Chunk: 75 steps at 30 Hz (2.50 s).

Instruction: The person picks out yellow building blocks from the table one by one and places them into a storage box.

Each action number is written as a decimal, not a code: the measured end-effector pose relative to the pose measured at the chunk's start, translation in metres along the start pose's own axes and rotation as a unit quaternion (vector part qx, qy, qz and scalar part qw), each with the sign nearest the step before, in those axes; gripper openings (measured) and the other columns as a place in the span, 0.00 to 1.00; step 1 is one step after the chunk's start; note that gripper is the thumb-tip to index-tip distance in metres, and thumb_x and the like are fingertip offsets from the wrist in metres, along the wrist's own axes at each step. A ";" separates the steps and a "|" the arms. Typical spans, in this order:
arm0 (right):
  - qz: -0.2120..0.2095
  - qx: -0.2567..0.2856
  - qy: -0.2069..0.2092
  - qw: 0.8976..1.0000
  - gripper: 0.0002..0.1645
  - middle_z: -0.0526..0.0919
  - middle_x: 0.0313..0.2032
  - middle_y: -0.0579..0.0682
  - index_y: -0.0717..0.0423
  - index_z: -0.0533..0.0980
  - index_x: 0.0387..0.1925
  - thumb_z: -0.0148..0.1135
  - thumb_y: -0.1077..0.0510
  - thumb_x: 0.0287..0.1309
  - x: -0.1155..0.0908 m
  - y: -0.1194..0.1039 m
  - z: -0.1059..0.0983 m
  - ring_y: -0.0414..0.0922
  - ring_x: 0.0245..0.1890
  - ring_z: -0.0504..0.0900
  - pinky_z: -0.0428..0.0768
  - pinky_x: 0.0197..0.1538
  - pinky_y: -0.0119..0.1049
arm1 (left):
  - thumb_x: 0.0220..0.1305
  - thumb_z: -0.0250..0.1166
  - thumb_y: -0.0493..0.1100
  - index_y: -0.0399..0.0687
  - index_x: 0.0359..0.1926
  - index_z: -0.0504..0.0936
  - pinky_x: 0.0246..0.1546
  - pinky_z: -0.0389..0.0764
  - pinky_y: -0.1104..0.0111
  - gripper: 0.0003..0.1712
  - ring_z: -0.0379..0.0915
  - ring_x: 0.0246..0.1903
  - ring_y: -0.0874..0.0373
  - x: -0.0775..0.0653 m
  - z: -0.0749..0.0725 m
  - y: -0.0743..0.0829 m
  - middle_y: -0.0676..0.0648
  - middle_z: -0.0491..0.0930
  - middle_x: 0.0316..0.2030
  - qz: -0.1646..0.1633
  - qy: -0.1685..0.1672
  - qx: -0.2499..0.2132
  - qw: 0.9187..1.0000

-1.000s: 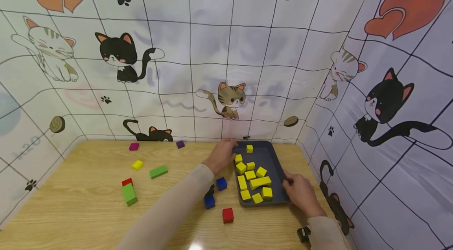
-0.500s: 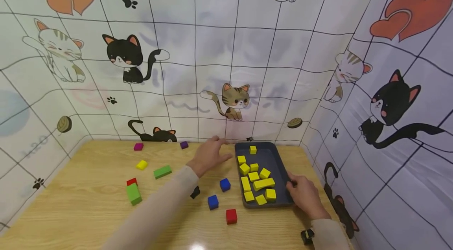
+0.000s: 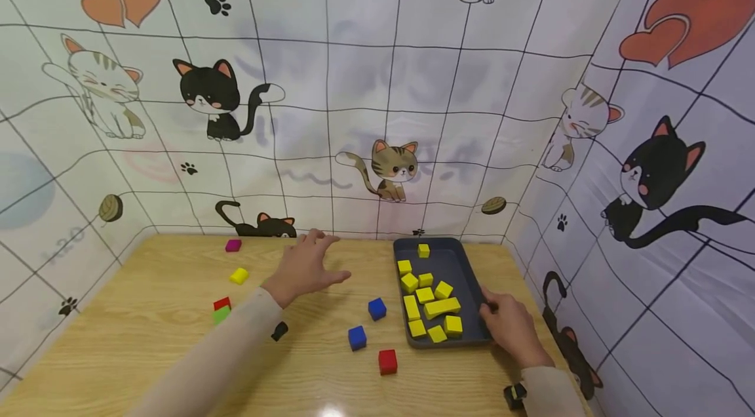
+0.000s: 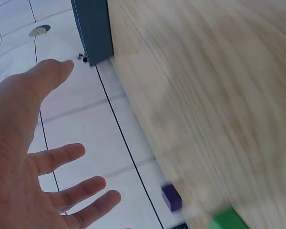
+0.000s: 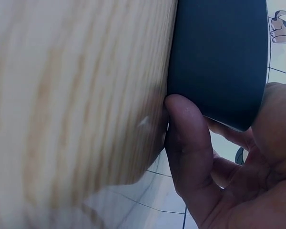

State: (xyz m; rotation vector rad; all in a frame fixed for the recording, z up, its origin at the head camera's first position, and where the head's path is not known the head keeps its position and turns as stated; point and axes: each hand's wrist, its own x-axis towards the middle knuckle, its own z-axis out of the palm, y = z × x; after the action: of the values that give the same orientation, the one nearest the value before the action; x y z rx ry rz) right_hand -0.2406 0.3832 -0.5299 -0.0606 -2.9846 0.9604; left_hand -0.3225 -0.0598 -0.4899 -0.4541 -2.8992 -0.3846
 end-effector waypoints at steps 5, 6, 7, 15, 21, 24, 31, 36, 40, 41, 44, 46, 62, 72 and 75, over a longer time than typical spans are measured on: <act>-0.006 -0.007 0.005 1.000 0.32 0.74 0.59 0.71 0.52 0.65 0.73 0.57 0.57 0.71 0.001 0.000 0.001 0.44 0.12 0.78 0.78 0.21 0.39 | 0.49 0.60 0.84 0.63 0.70 0.71 0.52 0.67 0.33 0.52 0.66 0.59 0.41 -0.012 -0.009 -0.031 0.46 0.69 0.60 -0.016 0.004 0.012 1.000; -0.008 -0.010 0.008 1.000 0.31 0.75 0.59 0.71 0.52 0.65 0.73 0.57 0.57 0.71 0.000 0.000 0.001 0.44 0.12 0.78 0.78 0.21 0.40 | 0.49 0.60 0.83 0.63 0.69 0.72 0.52 0.67 0.33 0.51 0.67 0.58 0.40 -0.014 -0.010 -0.037 0.46 0.69 0.60 -0.018 0.007 0.014 1.000; -0.010 -0.013 0.011 1.000 0.31 0.77 0.57 0.70 0.52 0.66 0.72 0.58 0.57 0.70 0.000 0.000 0.001 0.44 0.12 0.77 0.77 0.21 0.40 | 0.50 0.60 0.83 0.62 0.68 0.73 0.51 0.68 0.33 0.51 0.68 0.57 0.40 -0.016 -0.012 -0.042 0.45 0.70 0.59 -0.017 0.011 0.016 1.000; -0.004 0.001 0.002 1.000 0.32 0.84 0.45 0.64 0.53 0.65 0.73 0.58 0.57 0.70 -0.001 -0.002 0.005 0.45 0.12 0.78 0.77 0.20 0.41 | 0.56 0.65 0.75 0.57 0.68 0.73 0.45 0.72 0.31 0.45 0.69 0.57 0.38 -0.043 -0.023 -0.082 0.41 0.69 0.61 -0.042 0.010 -0.001 0.999; 0.004 0.007 -0.002 1.000 0.33 0.82 0.50 0.68 0.53 0.64 0.73 0.58 0.57 0.70 -0.002 -0.002 0.006 0.46 0.13 0.78 0.78 0.20 0.41 | 0.59 0.67 0.69 0.51 0.66 0.75 0.39 0.77 0.37 0.41 0.72 0.51 0.37 -0.057 -0.032 -0.106 0.38 0.73 0.58 -0.051 0.021 -0.003 0.999; 0.006 0.010 -0.004 1.000 0.33 0.82 0.49 0.69 0.53 0.63 0.74 0.58 0.58 0.70 -0.002 -0.002 0.006 0.46 0.12 0.78 0.78 0.20 0.41 | 0.61 0.67 0.66 0.49 0.64 0.77 0.35 0.79 0.41 0.38 0.73 0.47 0.38 -0.063 -0.035 -0.118 0.38 0.73 0.54 -0.061 0.020 -0.005 0.998; 0.001 0.005 -0.006 1.000 0.33 0.85 0.35 0.58 0.53 0.64 0.74 0.58 0.57 0.70 -0.001 -0.003 0.001 0.45 0.12 0.79 0.78 0.21 0.41 | 0.65 0.67 0.57 0.47 0.61 0.79 0.40 0.80 0.42 0.29 0.69 0.55 0.31 -0.078 -0.037 -0.139 0.32 0.72 0.58 -0.087 0.003 -0.015 0.996; 0.004 0.004 -0.014 1.000 0.33 0.84 0.31 0.58 0.53 0.62 0.74 0.57 0.57 0.71 -0.001 -0.003 -0.001 0.46 0.13 0.79 0.78 0.21 0.41 | 0.63 0.68 0.52 0.45 0.59 0.80 0.38 0.81 0.48 0.27 0.74 0.45 0.36 -0.084 -0.035 -0.147 0.31 0.73 0.55 -0.092 -0.002 -0.026 0.995; 0.002 0.008 -0.014 1.000 0.33 0.84 0.43 0.65 0.54 0.63 0.74 0.57 0.57 0.71 -0.002 -0.002 -0.002 0.46 0.13 0.79 0.78 0.21 0.40 | 0.62 0.70 0.48 0.42 0.56 0.82 0.40 0.80 0.52 0.24 0.74 0.38 0.44 -0.086 -0.032 -0.150 0.33 0.74 0.50 -0.091 -0.010 -0.032 0.995; 0.001 0.008 -0.013 1.000 0.33 0.84 0.42 0.65 0.54 0.63 0.74 0.57 0.57 0.71 -0.002 -0.002 -0.002 0.46 0.13 0.79 0.78 0.21 0.40 | 0.62 0.71 0.47 0.42 0.55 0.82 0.41 0.80 0.52 0.23 0.74 0.38 0.45 -0.086 -0.031 -0.150 0.34 0.74 0.50 -0.092 -0.011 -0.035 0.995; 0.000 0.009 -0.010 1.000 0.33 0.84 0.33 0.60 0.54 0.63 0.74 0.57 0.57 0.71 -0.001 -0.002 -0.001 0.46 0.13 0.79 0.79 0.21 0.40 | 0.60 0.72 0.44 0.40 0.53 0.83 0.46 0.79 0.50 0.22 0.73 0.39 0.46 -0.087 -0.029 -0.151 0.34 0.75 0.48 -0.085 -0.009 -0.045 0.995; 0.002 0.007 -0.012 1.000 0.33 0.80 0.25 0.54 0.53 0.63 0.74 0.57 0.57 0.71 -0.001 -0.001 -0.001 0.46 0.14 0.79 0.78 0.21 0.40 | 0.59 0.72 0.42 0.39 0.53 0.83 0.46 0.79 0.51 0.21 0.72 0.40 0.46 -0.088 -0.028 -0.153 0.35 0.76 0.47 -0.083 -0.007 -0.049 0.995; -0.007 -0.008 -0.005 1.000 0.32 0.79 0.21 0.49 0.52 0.64 0.73 0.57 0.56 0.71 0.001 0.000 -0.001 0.46 0.13 0.77 0.76 0.20 0.41 | 0.56 0.73 0.33 0.39 0.46 0.84 0.37 0.79 0.54 0.15 0.71 0.35 0.47 -0.088 -0.025 -0.159 0.37 0.77 0.41 -0.068 0.005 -0.062 0.996; -0.011 -0.013 0.003 1.000 0.31 0.82 0.50 0.68 0.52 0.65 0.73 0.57 0.57 0.71 0.000 0.001 0.000 0.46 0.10 0.75 0.76 0.19 0.41 | 0.56 0.72 0.31 0.38 0.44 0.84 0.38 0.79 0.54 0.13 0.71 0.38 0.46 -0.088 -0.028 -0.158 0.37 0.80 0.40 -0.063 0.009 -0.075 0.995; -0.007 -0.009 -0.001 1.000 0.32 0.77 0.57 0.70 0.52 0.65 0.73 0.57 0.57 0.71 0.000 0.001 0.001 0.46 0.10 0.76 0.76 0.19 0.41 | 0.56 0.71 0.31 0.38 0.44 0.84 0.37 0.78 0.55 0.13 0.71 0.37 0.47 -0.089 -0.029 -0.158 0.38 0.80 0.40 -0.062 0.011 -0.080 0.995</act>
State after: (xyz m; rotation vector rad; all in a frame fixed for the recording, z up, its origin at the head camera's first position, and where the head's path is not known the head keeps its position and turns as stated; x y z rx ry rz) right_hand -0.2406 0.3835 -0.5310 -0.0377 -2.9908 0.9328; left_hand -0.2860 -0.2378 -0.5173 -0.2916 -2.8956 -0.6414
